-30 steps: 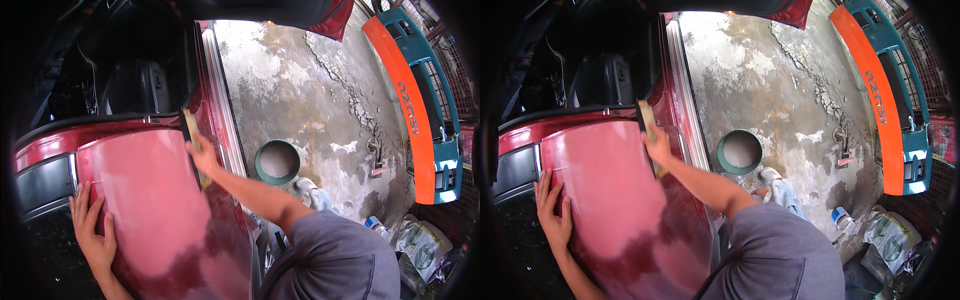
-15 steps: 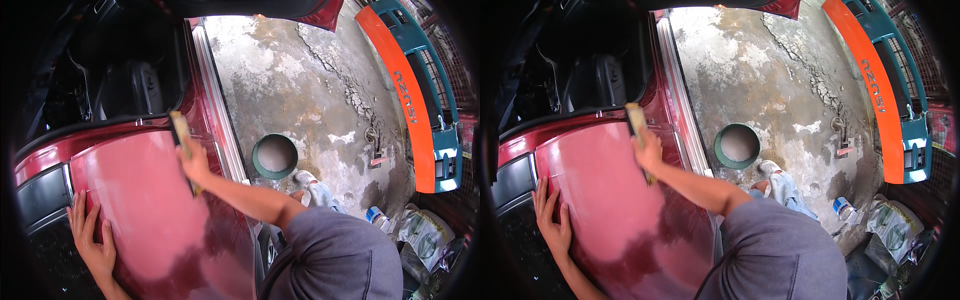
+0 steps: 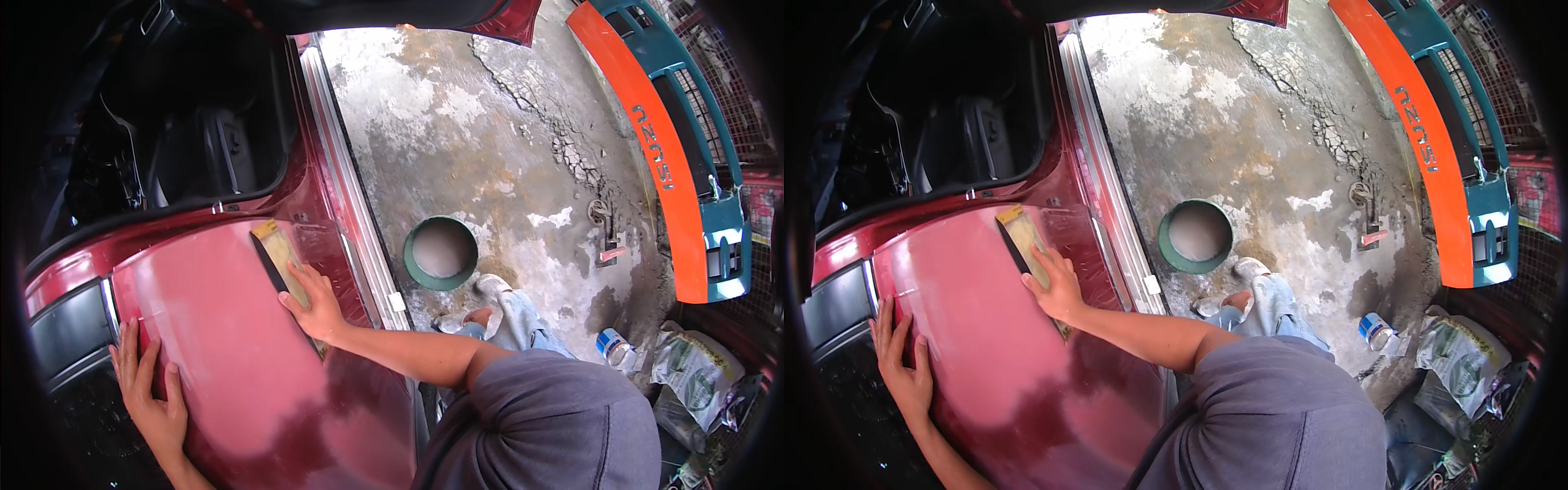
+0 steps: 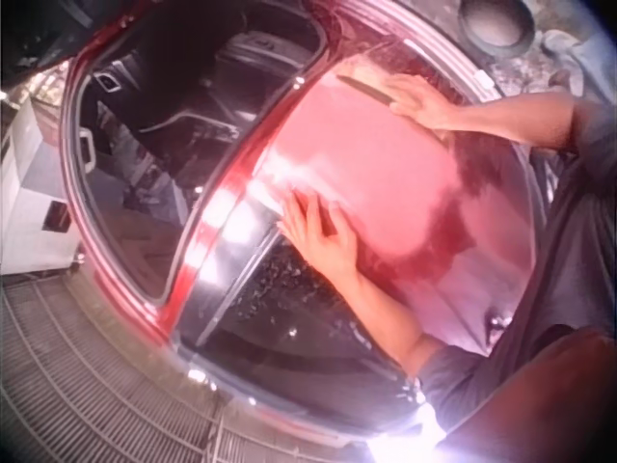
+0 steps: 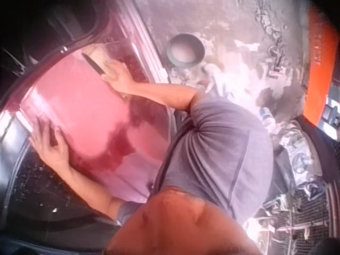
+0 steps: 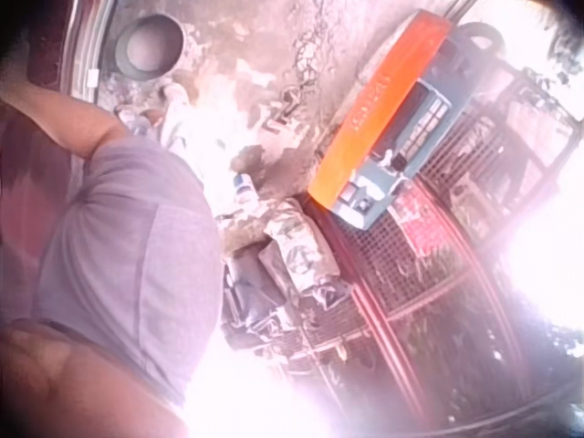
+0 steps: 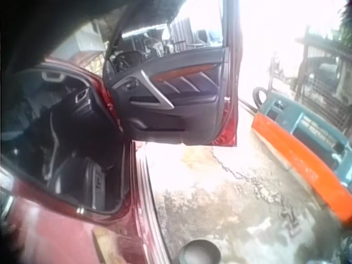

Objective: The person sands the exterior of a red car door using a sanding block, repeatedly dipping it into a bucket of water. The person works on the upper and lower sections of the door panel, moving the block in circular and linear motions.

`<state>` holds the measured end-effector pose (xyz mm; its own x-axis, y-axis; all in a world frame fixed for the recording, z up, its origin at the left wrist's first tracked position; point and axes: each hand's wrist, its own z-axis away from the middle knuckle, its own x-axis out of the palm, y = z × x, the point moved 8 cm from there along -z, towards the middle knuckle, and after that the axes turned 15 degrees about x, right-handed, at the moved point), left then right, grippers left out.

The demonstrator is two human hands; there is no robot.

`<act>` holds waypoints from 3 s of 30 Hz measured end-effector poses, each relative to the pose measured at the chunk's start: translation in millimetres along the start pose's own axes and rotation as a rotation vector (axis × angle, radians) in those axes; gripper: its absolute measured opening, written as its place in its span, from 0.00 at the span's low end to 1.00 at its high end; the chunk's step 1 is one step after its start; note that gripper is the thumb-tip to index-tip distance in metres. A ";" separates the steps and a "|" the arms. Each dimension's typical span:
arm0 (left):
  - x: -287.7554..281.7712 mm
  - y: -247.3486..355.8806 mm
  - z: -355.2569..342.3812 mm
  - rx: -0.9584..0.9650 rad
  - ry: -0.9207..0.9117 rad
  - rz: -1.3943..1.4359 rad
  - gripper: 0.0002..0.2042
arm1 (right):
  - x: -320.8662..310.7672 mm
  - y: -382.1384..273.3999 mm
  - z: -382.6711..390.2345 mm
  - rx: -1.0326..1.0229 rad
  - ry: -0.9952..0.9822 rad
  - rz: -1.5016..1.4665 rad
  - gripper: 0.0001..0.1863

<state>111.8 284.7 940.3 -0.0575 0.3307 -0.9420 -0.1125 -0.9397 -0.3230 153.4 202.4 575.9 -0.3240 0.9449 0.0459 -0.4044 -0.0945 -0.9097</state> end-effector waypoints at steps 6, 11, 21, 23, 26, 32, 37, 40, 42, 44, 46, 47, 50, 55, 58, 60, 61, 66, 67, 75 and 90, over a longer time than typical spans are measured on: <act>-2.8 2.9 -12.5 0.031 0.000 0.001 0.20 | 3.0 7.4 -103.4 0.228 -0.027 -0.200 0.35; 0.4 2.3 -2.9 0.007 -0.014 0.010 0.20 | 0.3 4.5 8.9 -0.004 0.027 0.010 0.36; -1.1 0.4 -6.6 0.030 -0.020 0.009 0.20 | 7.9 16.8 -54.6 0.089 0.091 -0.114 0.33; -0.7 2.0 -2.3 0.012 -0.014 0.015 0.20 | 1.0 8.6 6.0 0.047 -0.022 -0.012 0.36; -0.9 0.6 -4.3 0.015 -0.008 0.008 0.20 | -5.0 8.8 -15.9 0.057 -0.022 -0.020 0.36; -3.0 1.3 -7.1 0.035 -0.013 0.002 0.19 | 5.5 27.4 -91.2 0.298 -0.033 -0.147 0.35; -1.9 0.6 -3.6 0.022 -0.009 0.000 0.19 | 4.7 38.9 -23.5 0.031 0.005 -0.032 0.34; -2.5 3.3 -7.2 0.035 -0.009 0.003 0.19 | -3.6 45.9 -103.8 0.246 0.021 -0.147 0.35; -0.1 0.5 -8.6 0.028 -0.006 0.012 0.19 | -5.2 29.2 -110.0 0.291 0.034 -0.152 0.35; -1.9 -0.1 -6.3 0.031 -0.009 0.002 0.20 | 5.4 20.4 -60.6 0.163 0.056 -0.081 0.36; 0.3 0.2 0.1 0.010 -0.023 0.010 0.20 | 3.3 11.0 -4.9 0.038 0.011 -0.031 0.36; 0.6 -0.4 -0.6 0.009 -0.024 0.003 0.20 | -1.1 4.7 1.8 0.005 -0.013 -0.077 0.36; 2.8 -0.9 1.2 0.008 -0.024 -0.004 0.20 | -2.5 5.9 -15.5 -0.061 0.063 -0.032 0.36; -2.5 1.6 -8.3 0.042 -0.007 0.000 0.20 | 3.8 26.2 -120.1 0.420 -0.030 -0.214 0.33; -0.1 0.3 -4.9 0.032 -0.019 -0.011 0.20 | 6.1 1.2 -34.8 0.115 0.071 -0.049 0.35; 2.2 -0.5 2.1 0.012 -0.026 -0.006 0.20 | -5.7 -10.2 8.1 0.054 -0.022 -0.037 0.36; 3.3 -1.3 1.9 0.013 -0.027 -0.006 0.20 | -9.3 -15.3 15.4 0.023 -0.059 -0.038 0.36; -0.6 2.4 -10.1 0.051 -0.016 -0.008 0.20 | 1.4 9.2 -95.1 0.190 0.017 -0.167 0.35; -1.2 2.8 -11.9 0.056 -0.009 0.003 0.20 | 1.8 8.6 -101.7 0.272 -0.003 -0.202 0.35; 1.5 -0.9 -3.7 0.026 -0.012 -0.008 0.20 | -1.3 -17.5 -32.7 0.042 0.029 -0.040 0.37; -3.7 2.6 -10.6 0.033 -0.005 0.001 0.20 | -2.4 5.8 -119.9 0.244 -0.006 -0.257 0.34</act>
<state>122.3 280.1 941.9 -0.0622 0.3302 -0.9419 -0.1452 -0.9366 -0.3188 254.4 237.2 521.1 -0.1895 0.9459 0.2633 -0.6657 0.0733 -0.7426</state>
